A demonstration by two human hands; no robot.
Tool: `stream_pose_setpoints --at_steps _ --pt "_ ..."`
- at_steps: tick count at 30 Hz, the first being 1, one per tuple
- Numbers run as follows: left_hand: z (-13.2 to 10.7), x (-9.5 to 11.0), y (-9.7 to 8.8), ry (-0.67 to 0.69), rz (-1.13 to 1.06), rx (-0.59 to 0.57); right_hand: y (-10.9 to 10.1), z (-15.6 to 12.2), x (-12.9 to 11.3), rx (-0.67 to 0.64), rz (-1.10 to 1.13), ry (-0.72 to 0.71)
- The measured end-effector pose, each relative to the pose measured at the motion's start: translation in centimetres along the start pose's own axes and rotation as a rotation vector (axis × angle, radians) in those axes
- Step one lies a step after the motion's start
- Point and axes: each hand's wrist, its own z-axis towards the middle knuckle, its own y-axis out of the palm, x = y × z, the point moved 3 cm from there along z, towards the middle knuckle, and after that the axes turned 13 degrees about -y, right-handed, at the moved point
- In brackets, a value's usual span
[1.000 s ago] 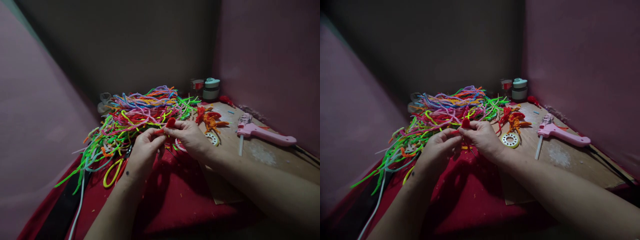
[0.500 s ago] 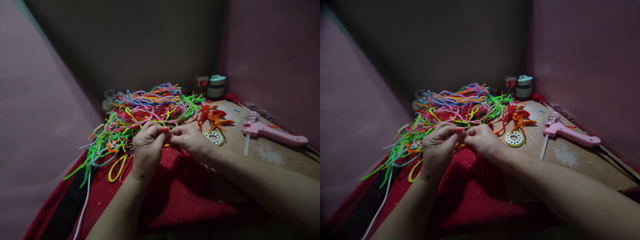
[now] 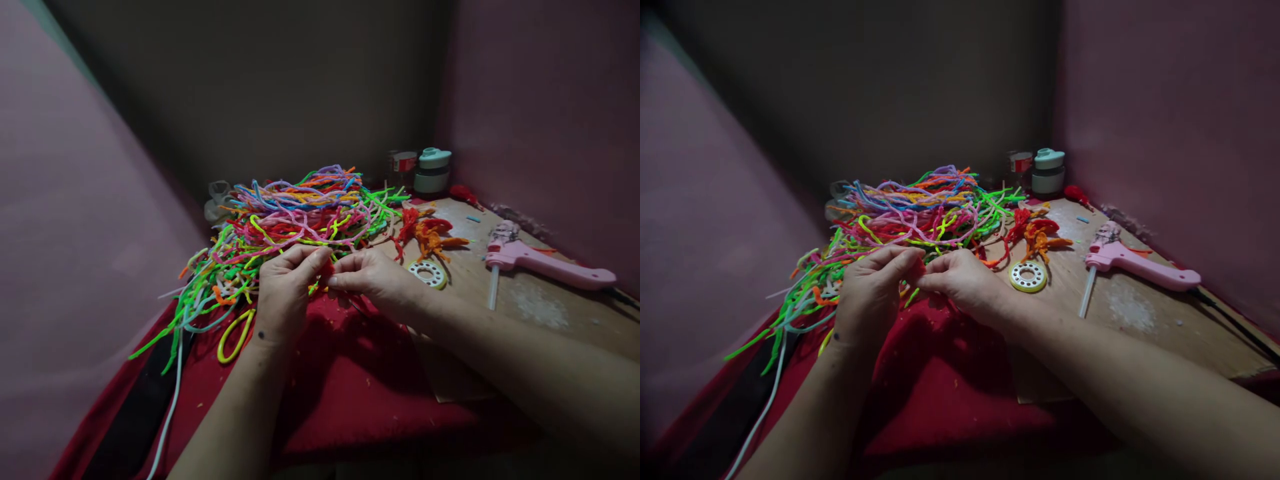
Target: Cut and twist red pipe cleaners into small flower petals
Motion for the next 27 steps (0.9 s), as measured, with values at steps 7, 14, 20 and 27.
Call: stream_pose_setpoints --at_steps 7,14,20,27 --pt "-0.2 0.4 -0.1 0.104 0.111 0.063 0.0 -0.1 0.3 0.019 -0.025 0.028" --pt "0.3 -0.2 0.1 0.026 -0.012 -0.061 -0.1 -0.1 -0.4 0.051 -0.026 0.052" --pt "0.4 -0.3 0.1 -0.032 -0.063 -0.105 -0.1 0.1 0.2 0.055 0.062 0.009" --pt "1.1 -1.1 -0.1 -0.170 -0.112 -0.180 -1.2 0.9 0.4 0.260 0.277 -0.075"
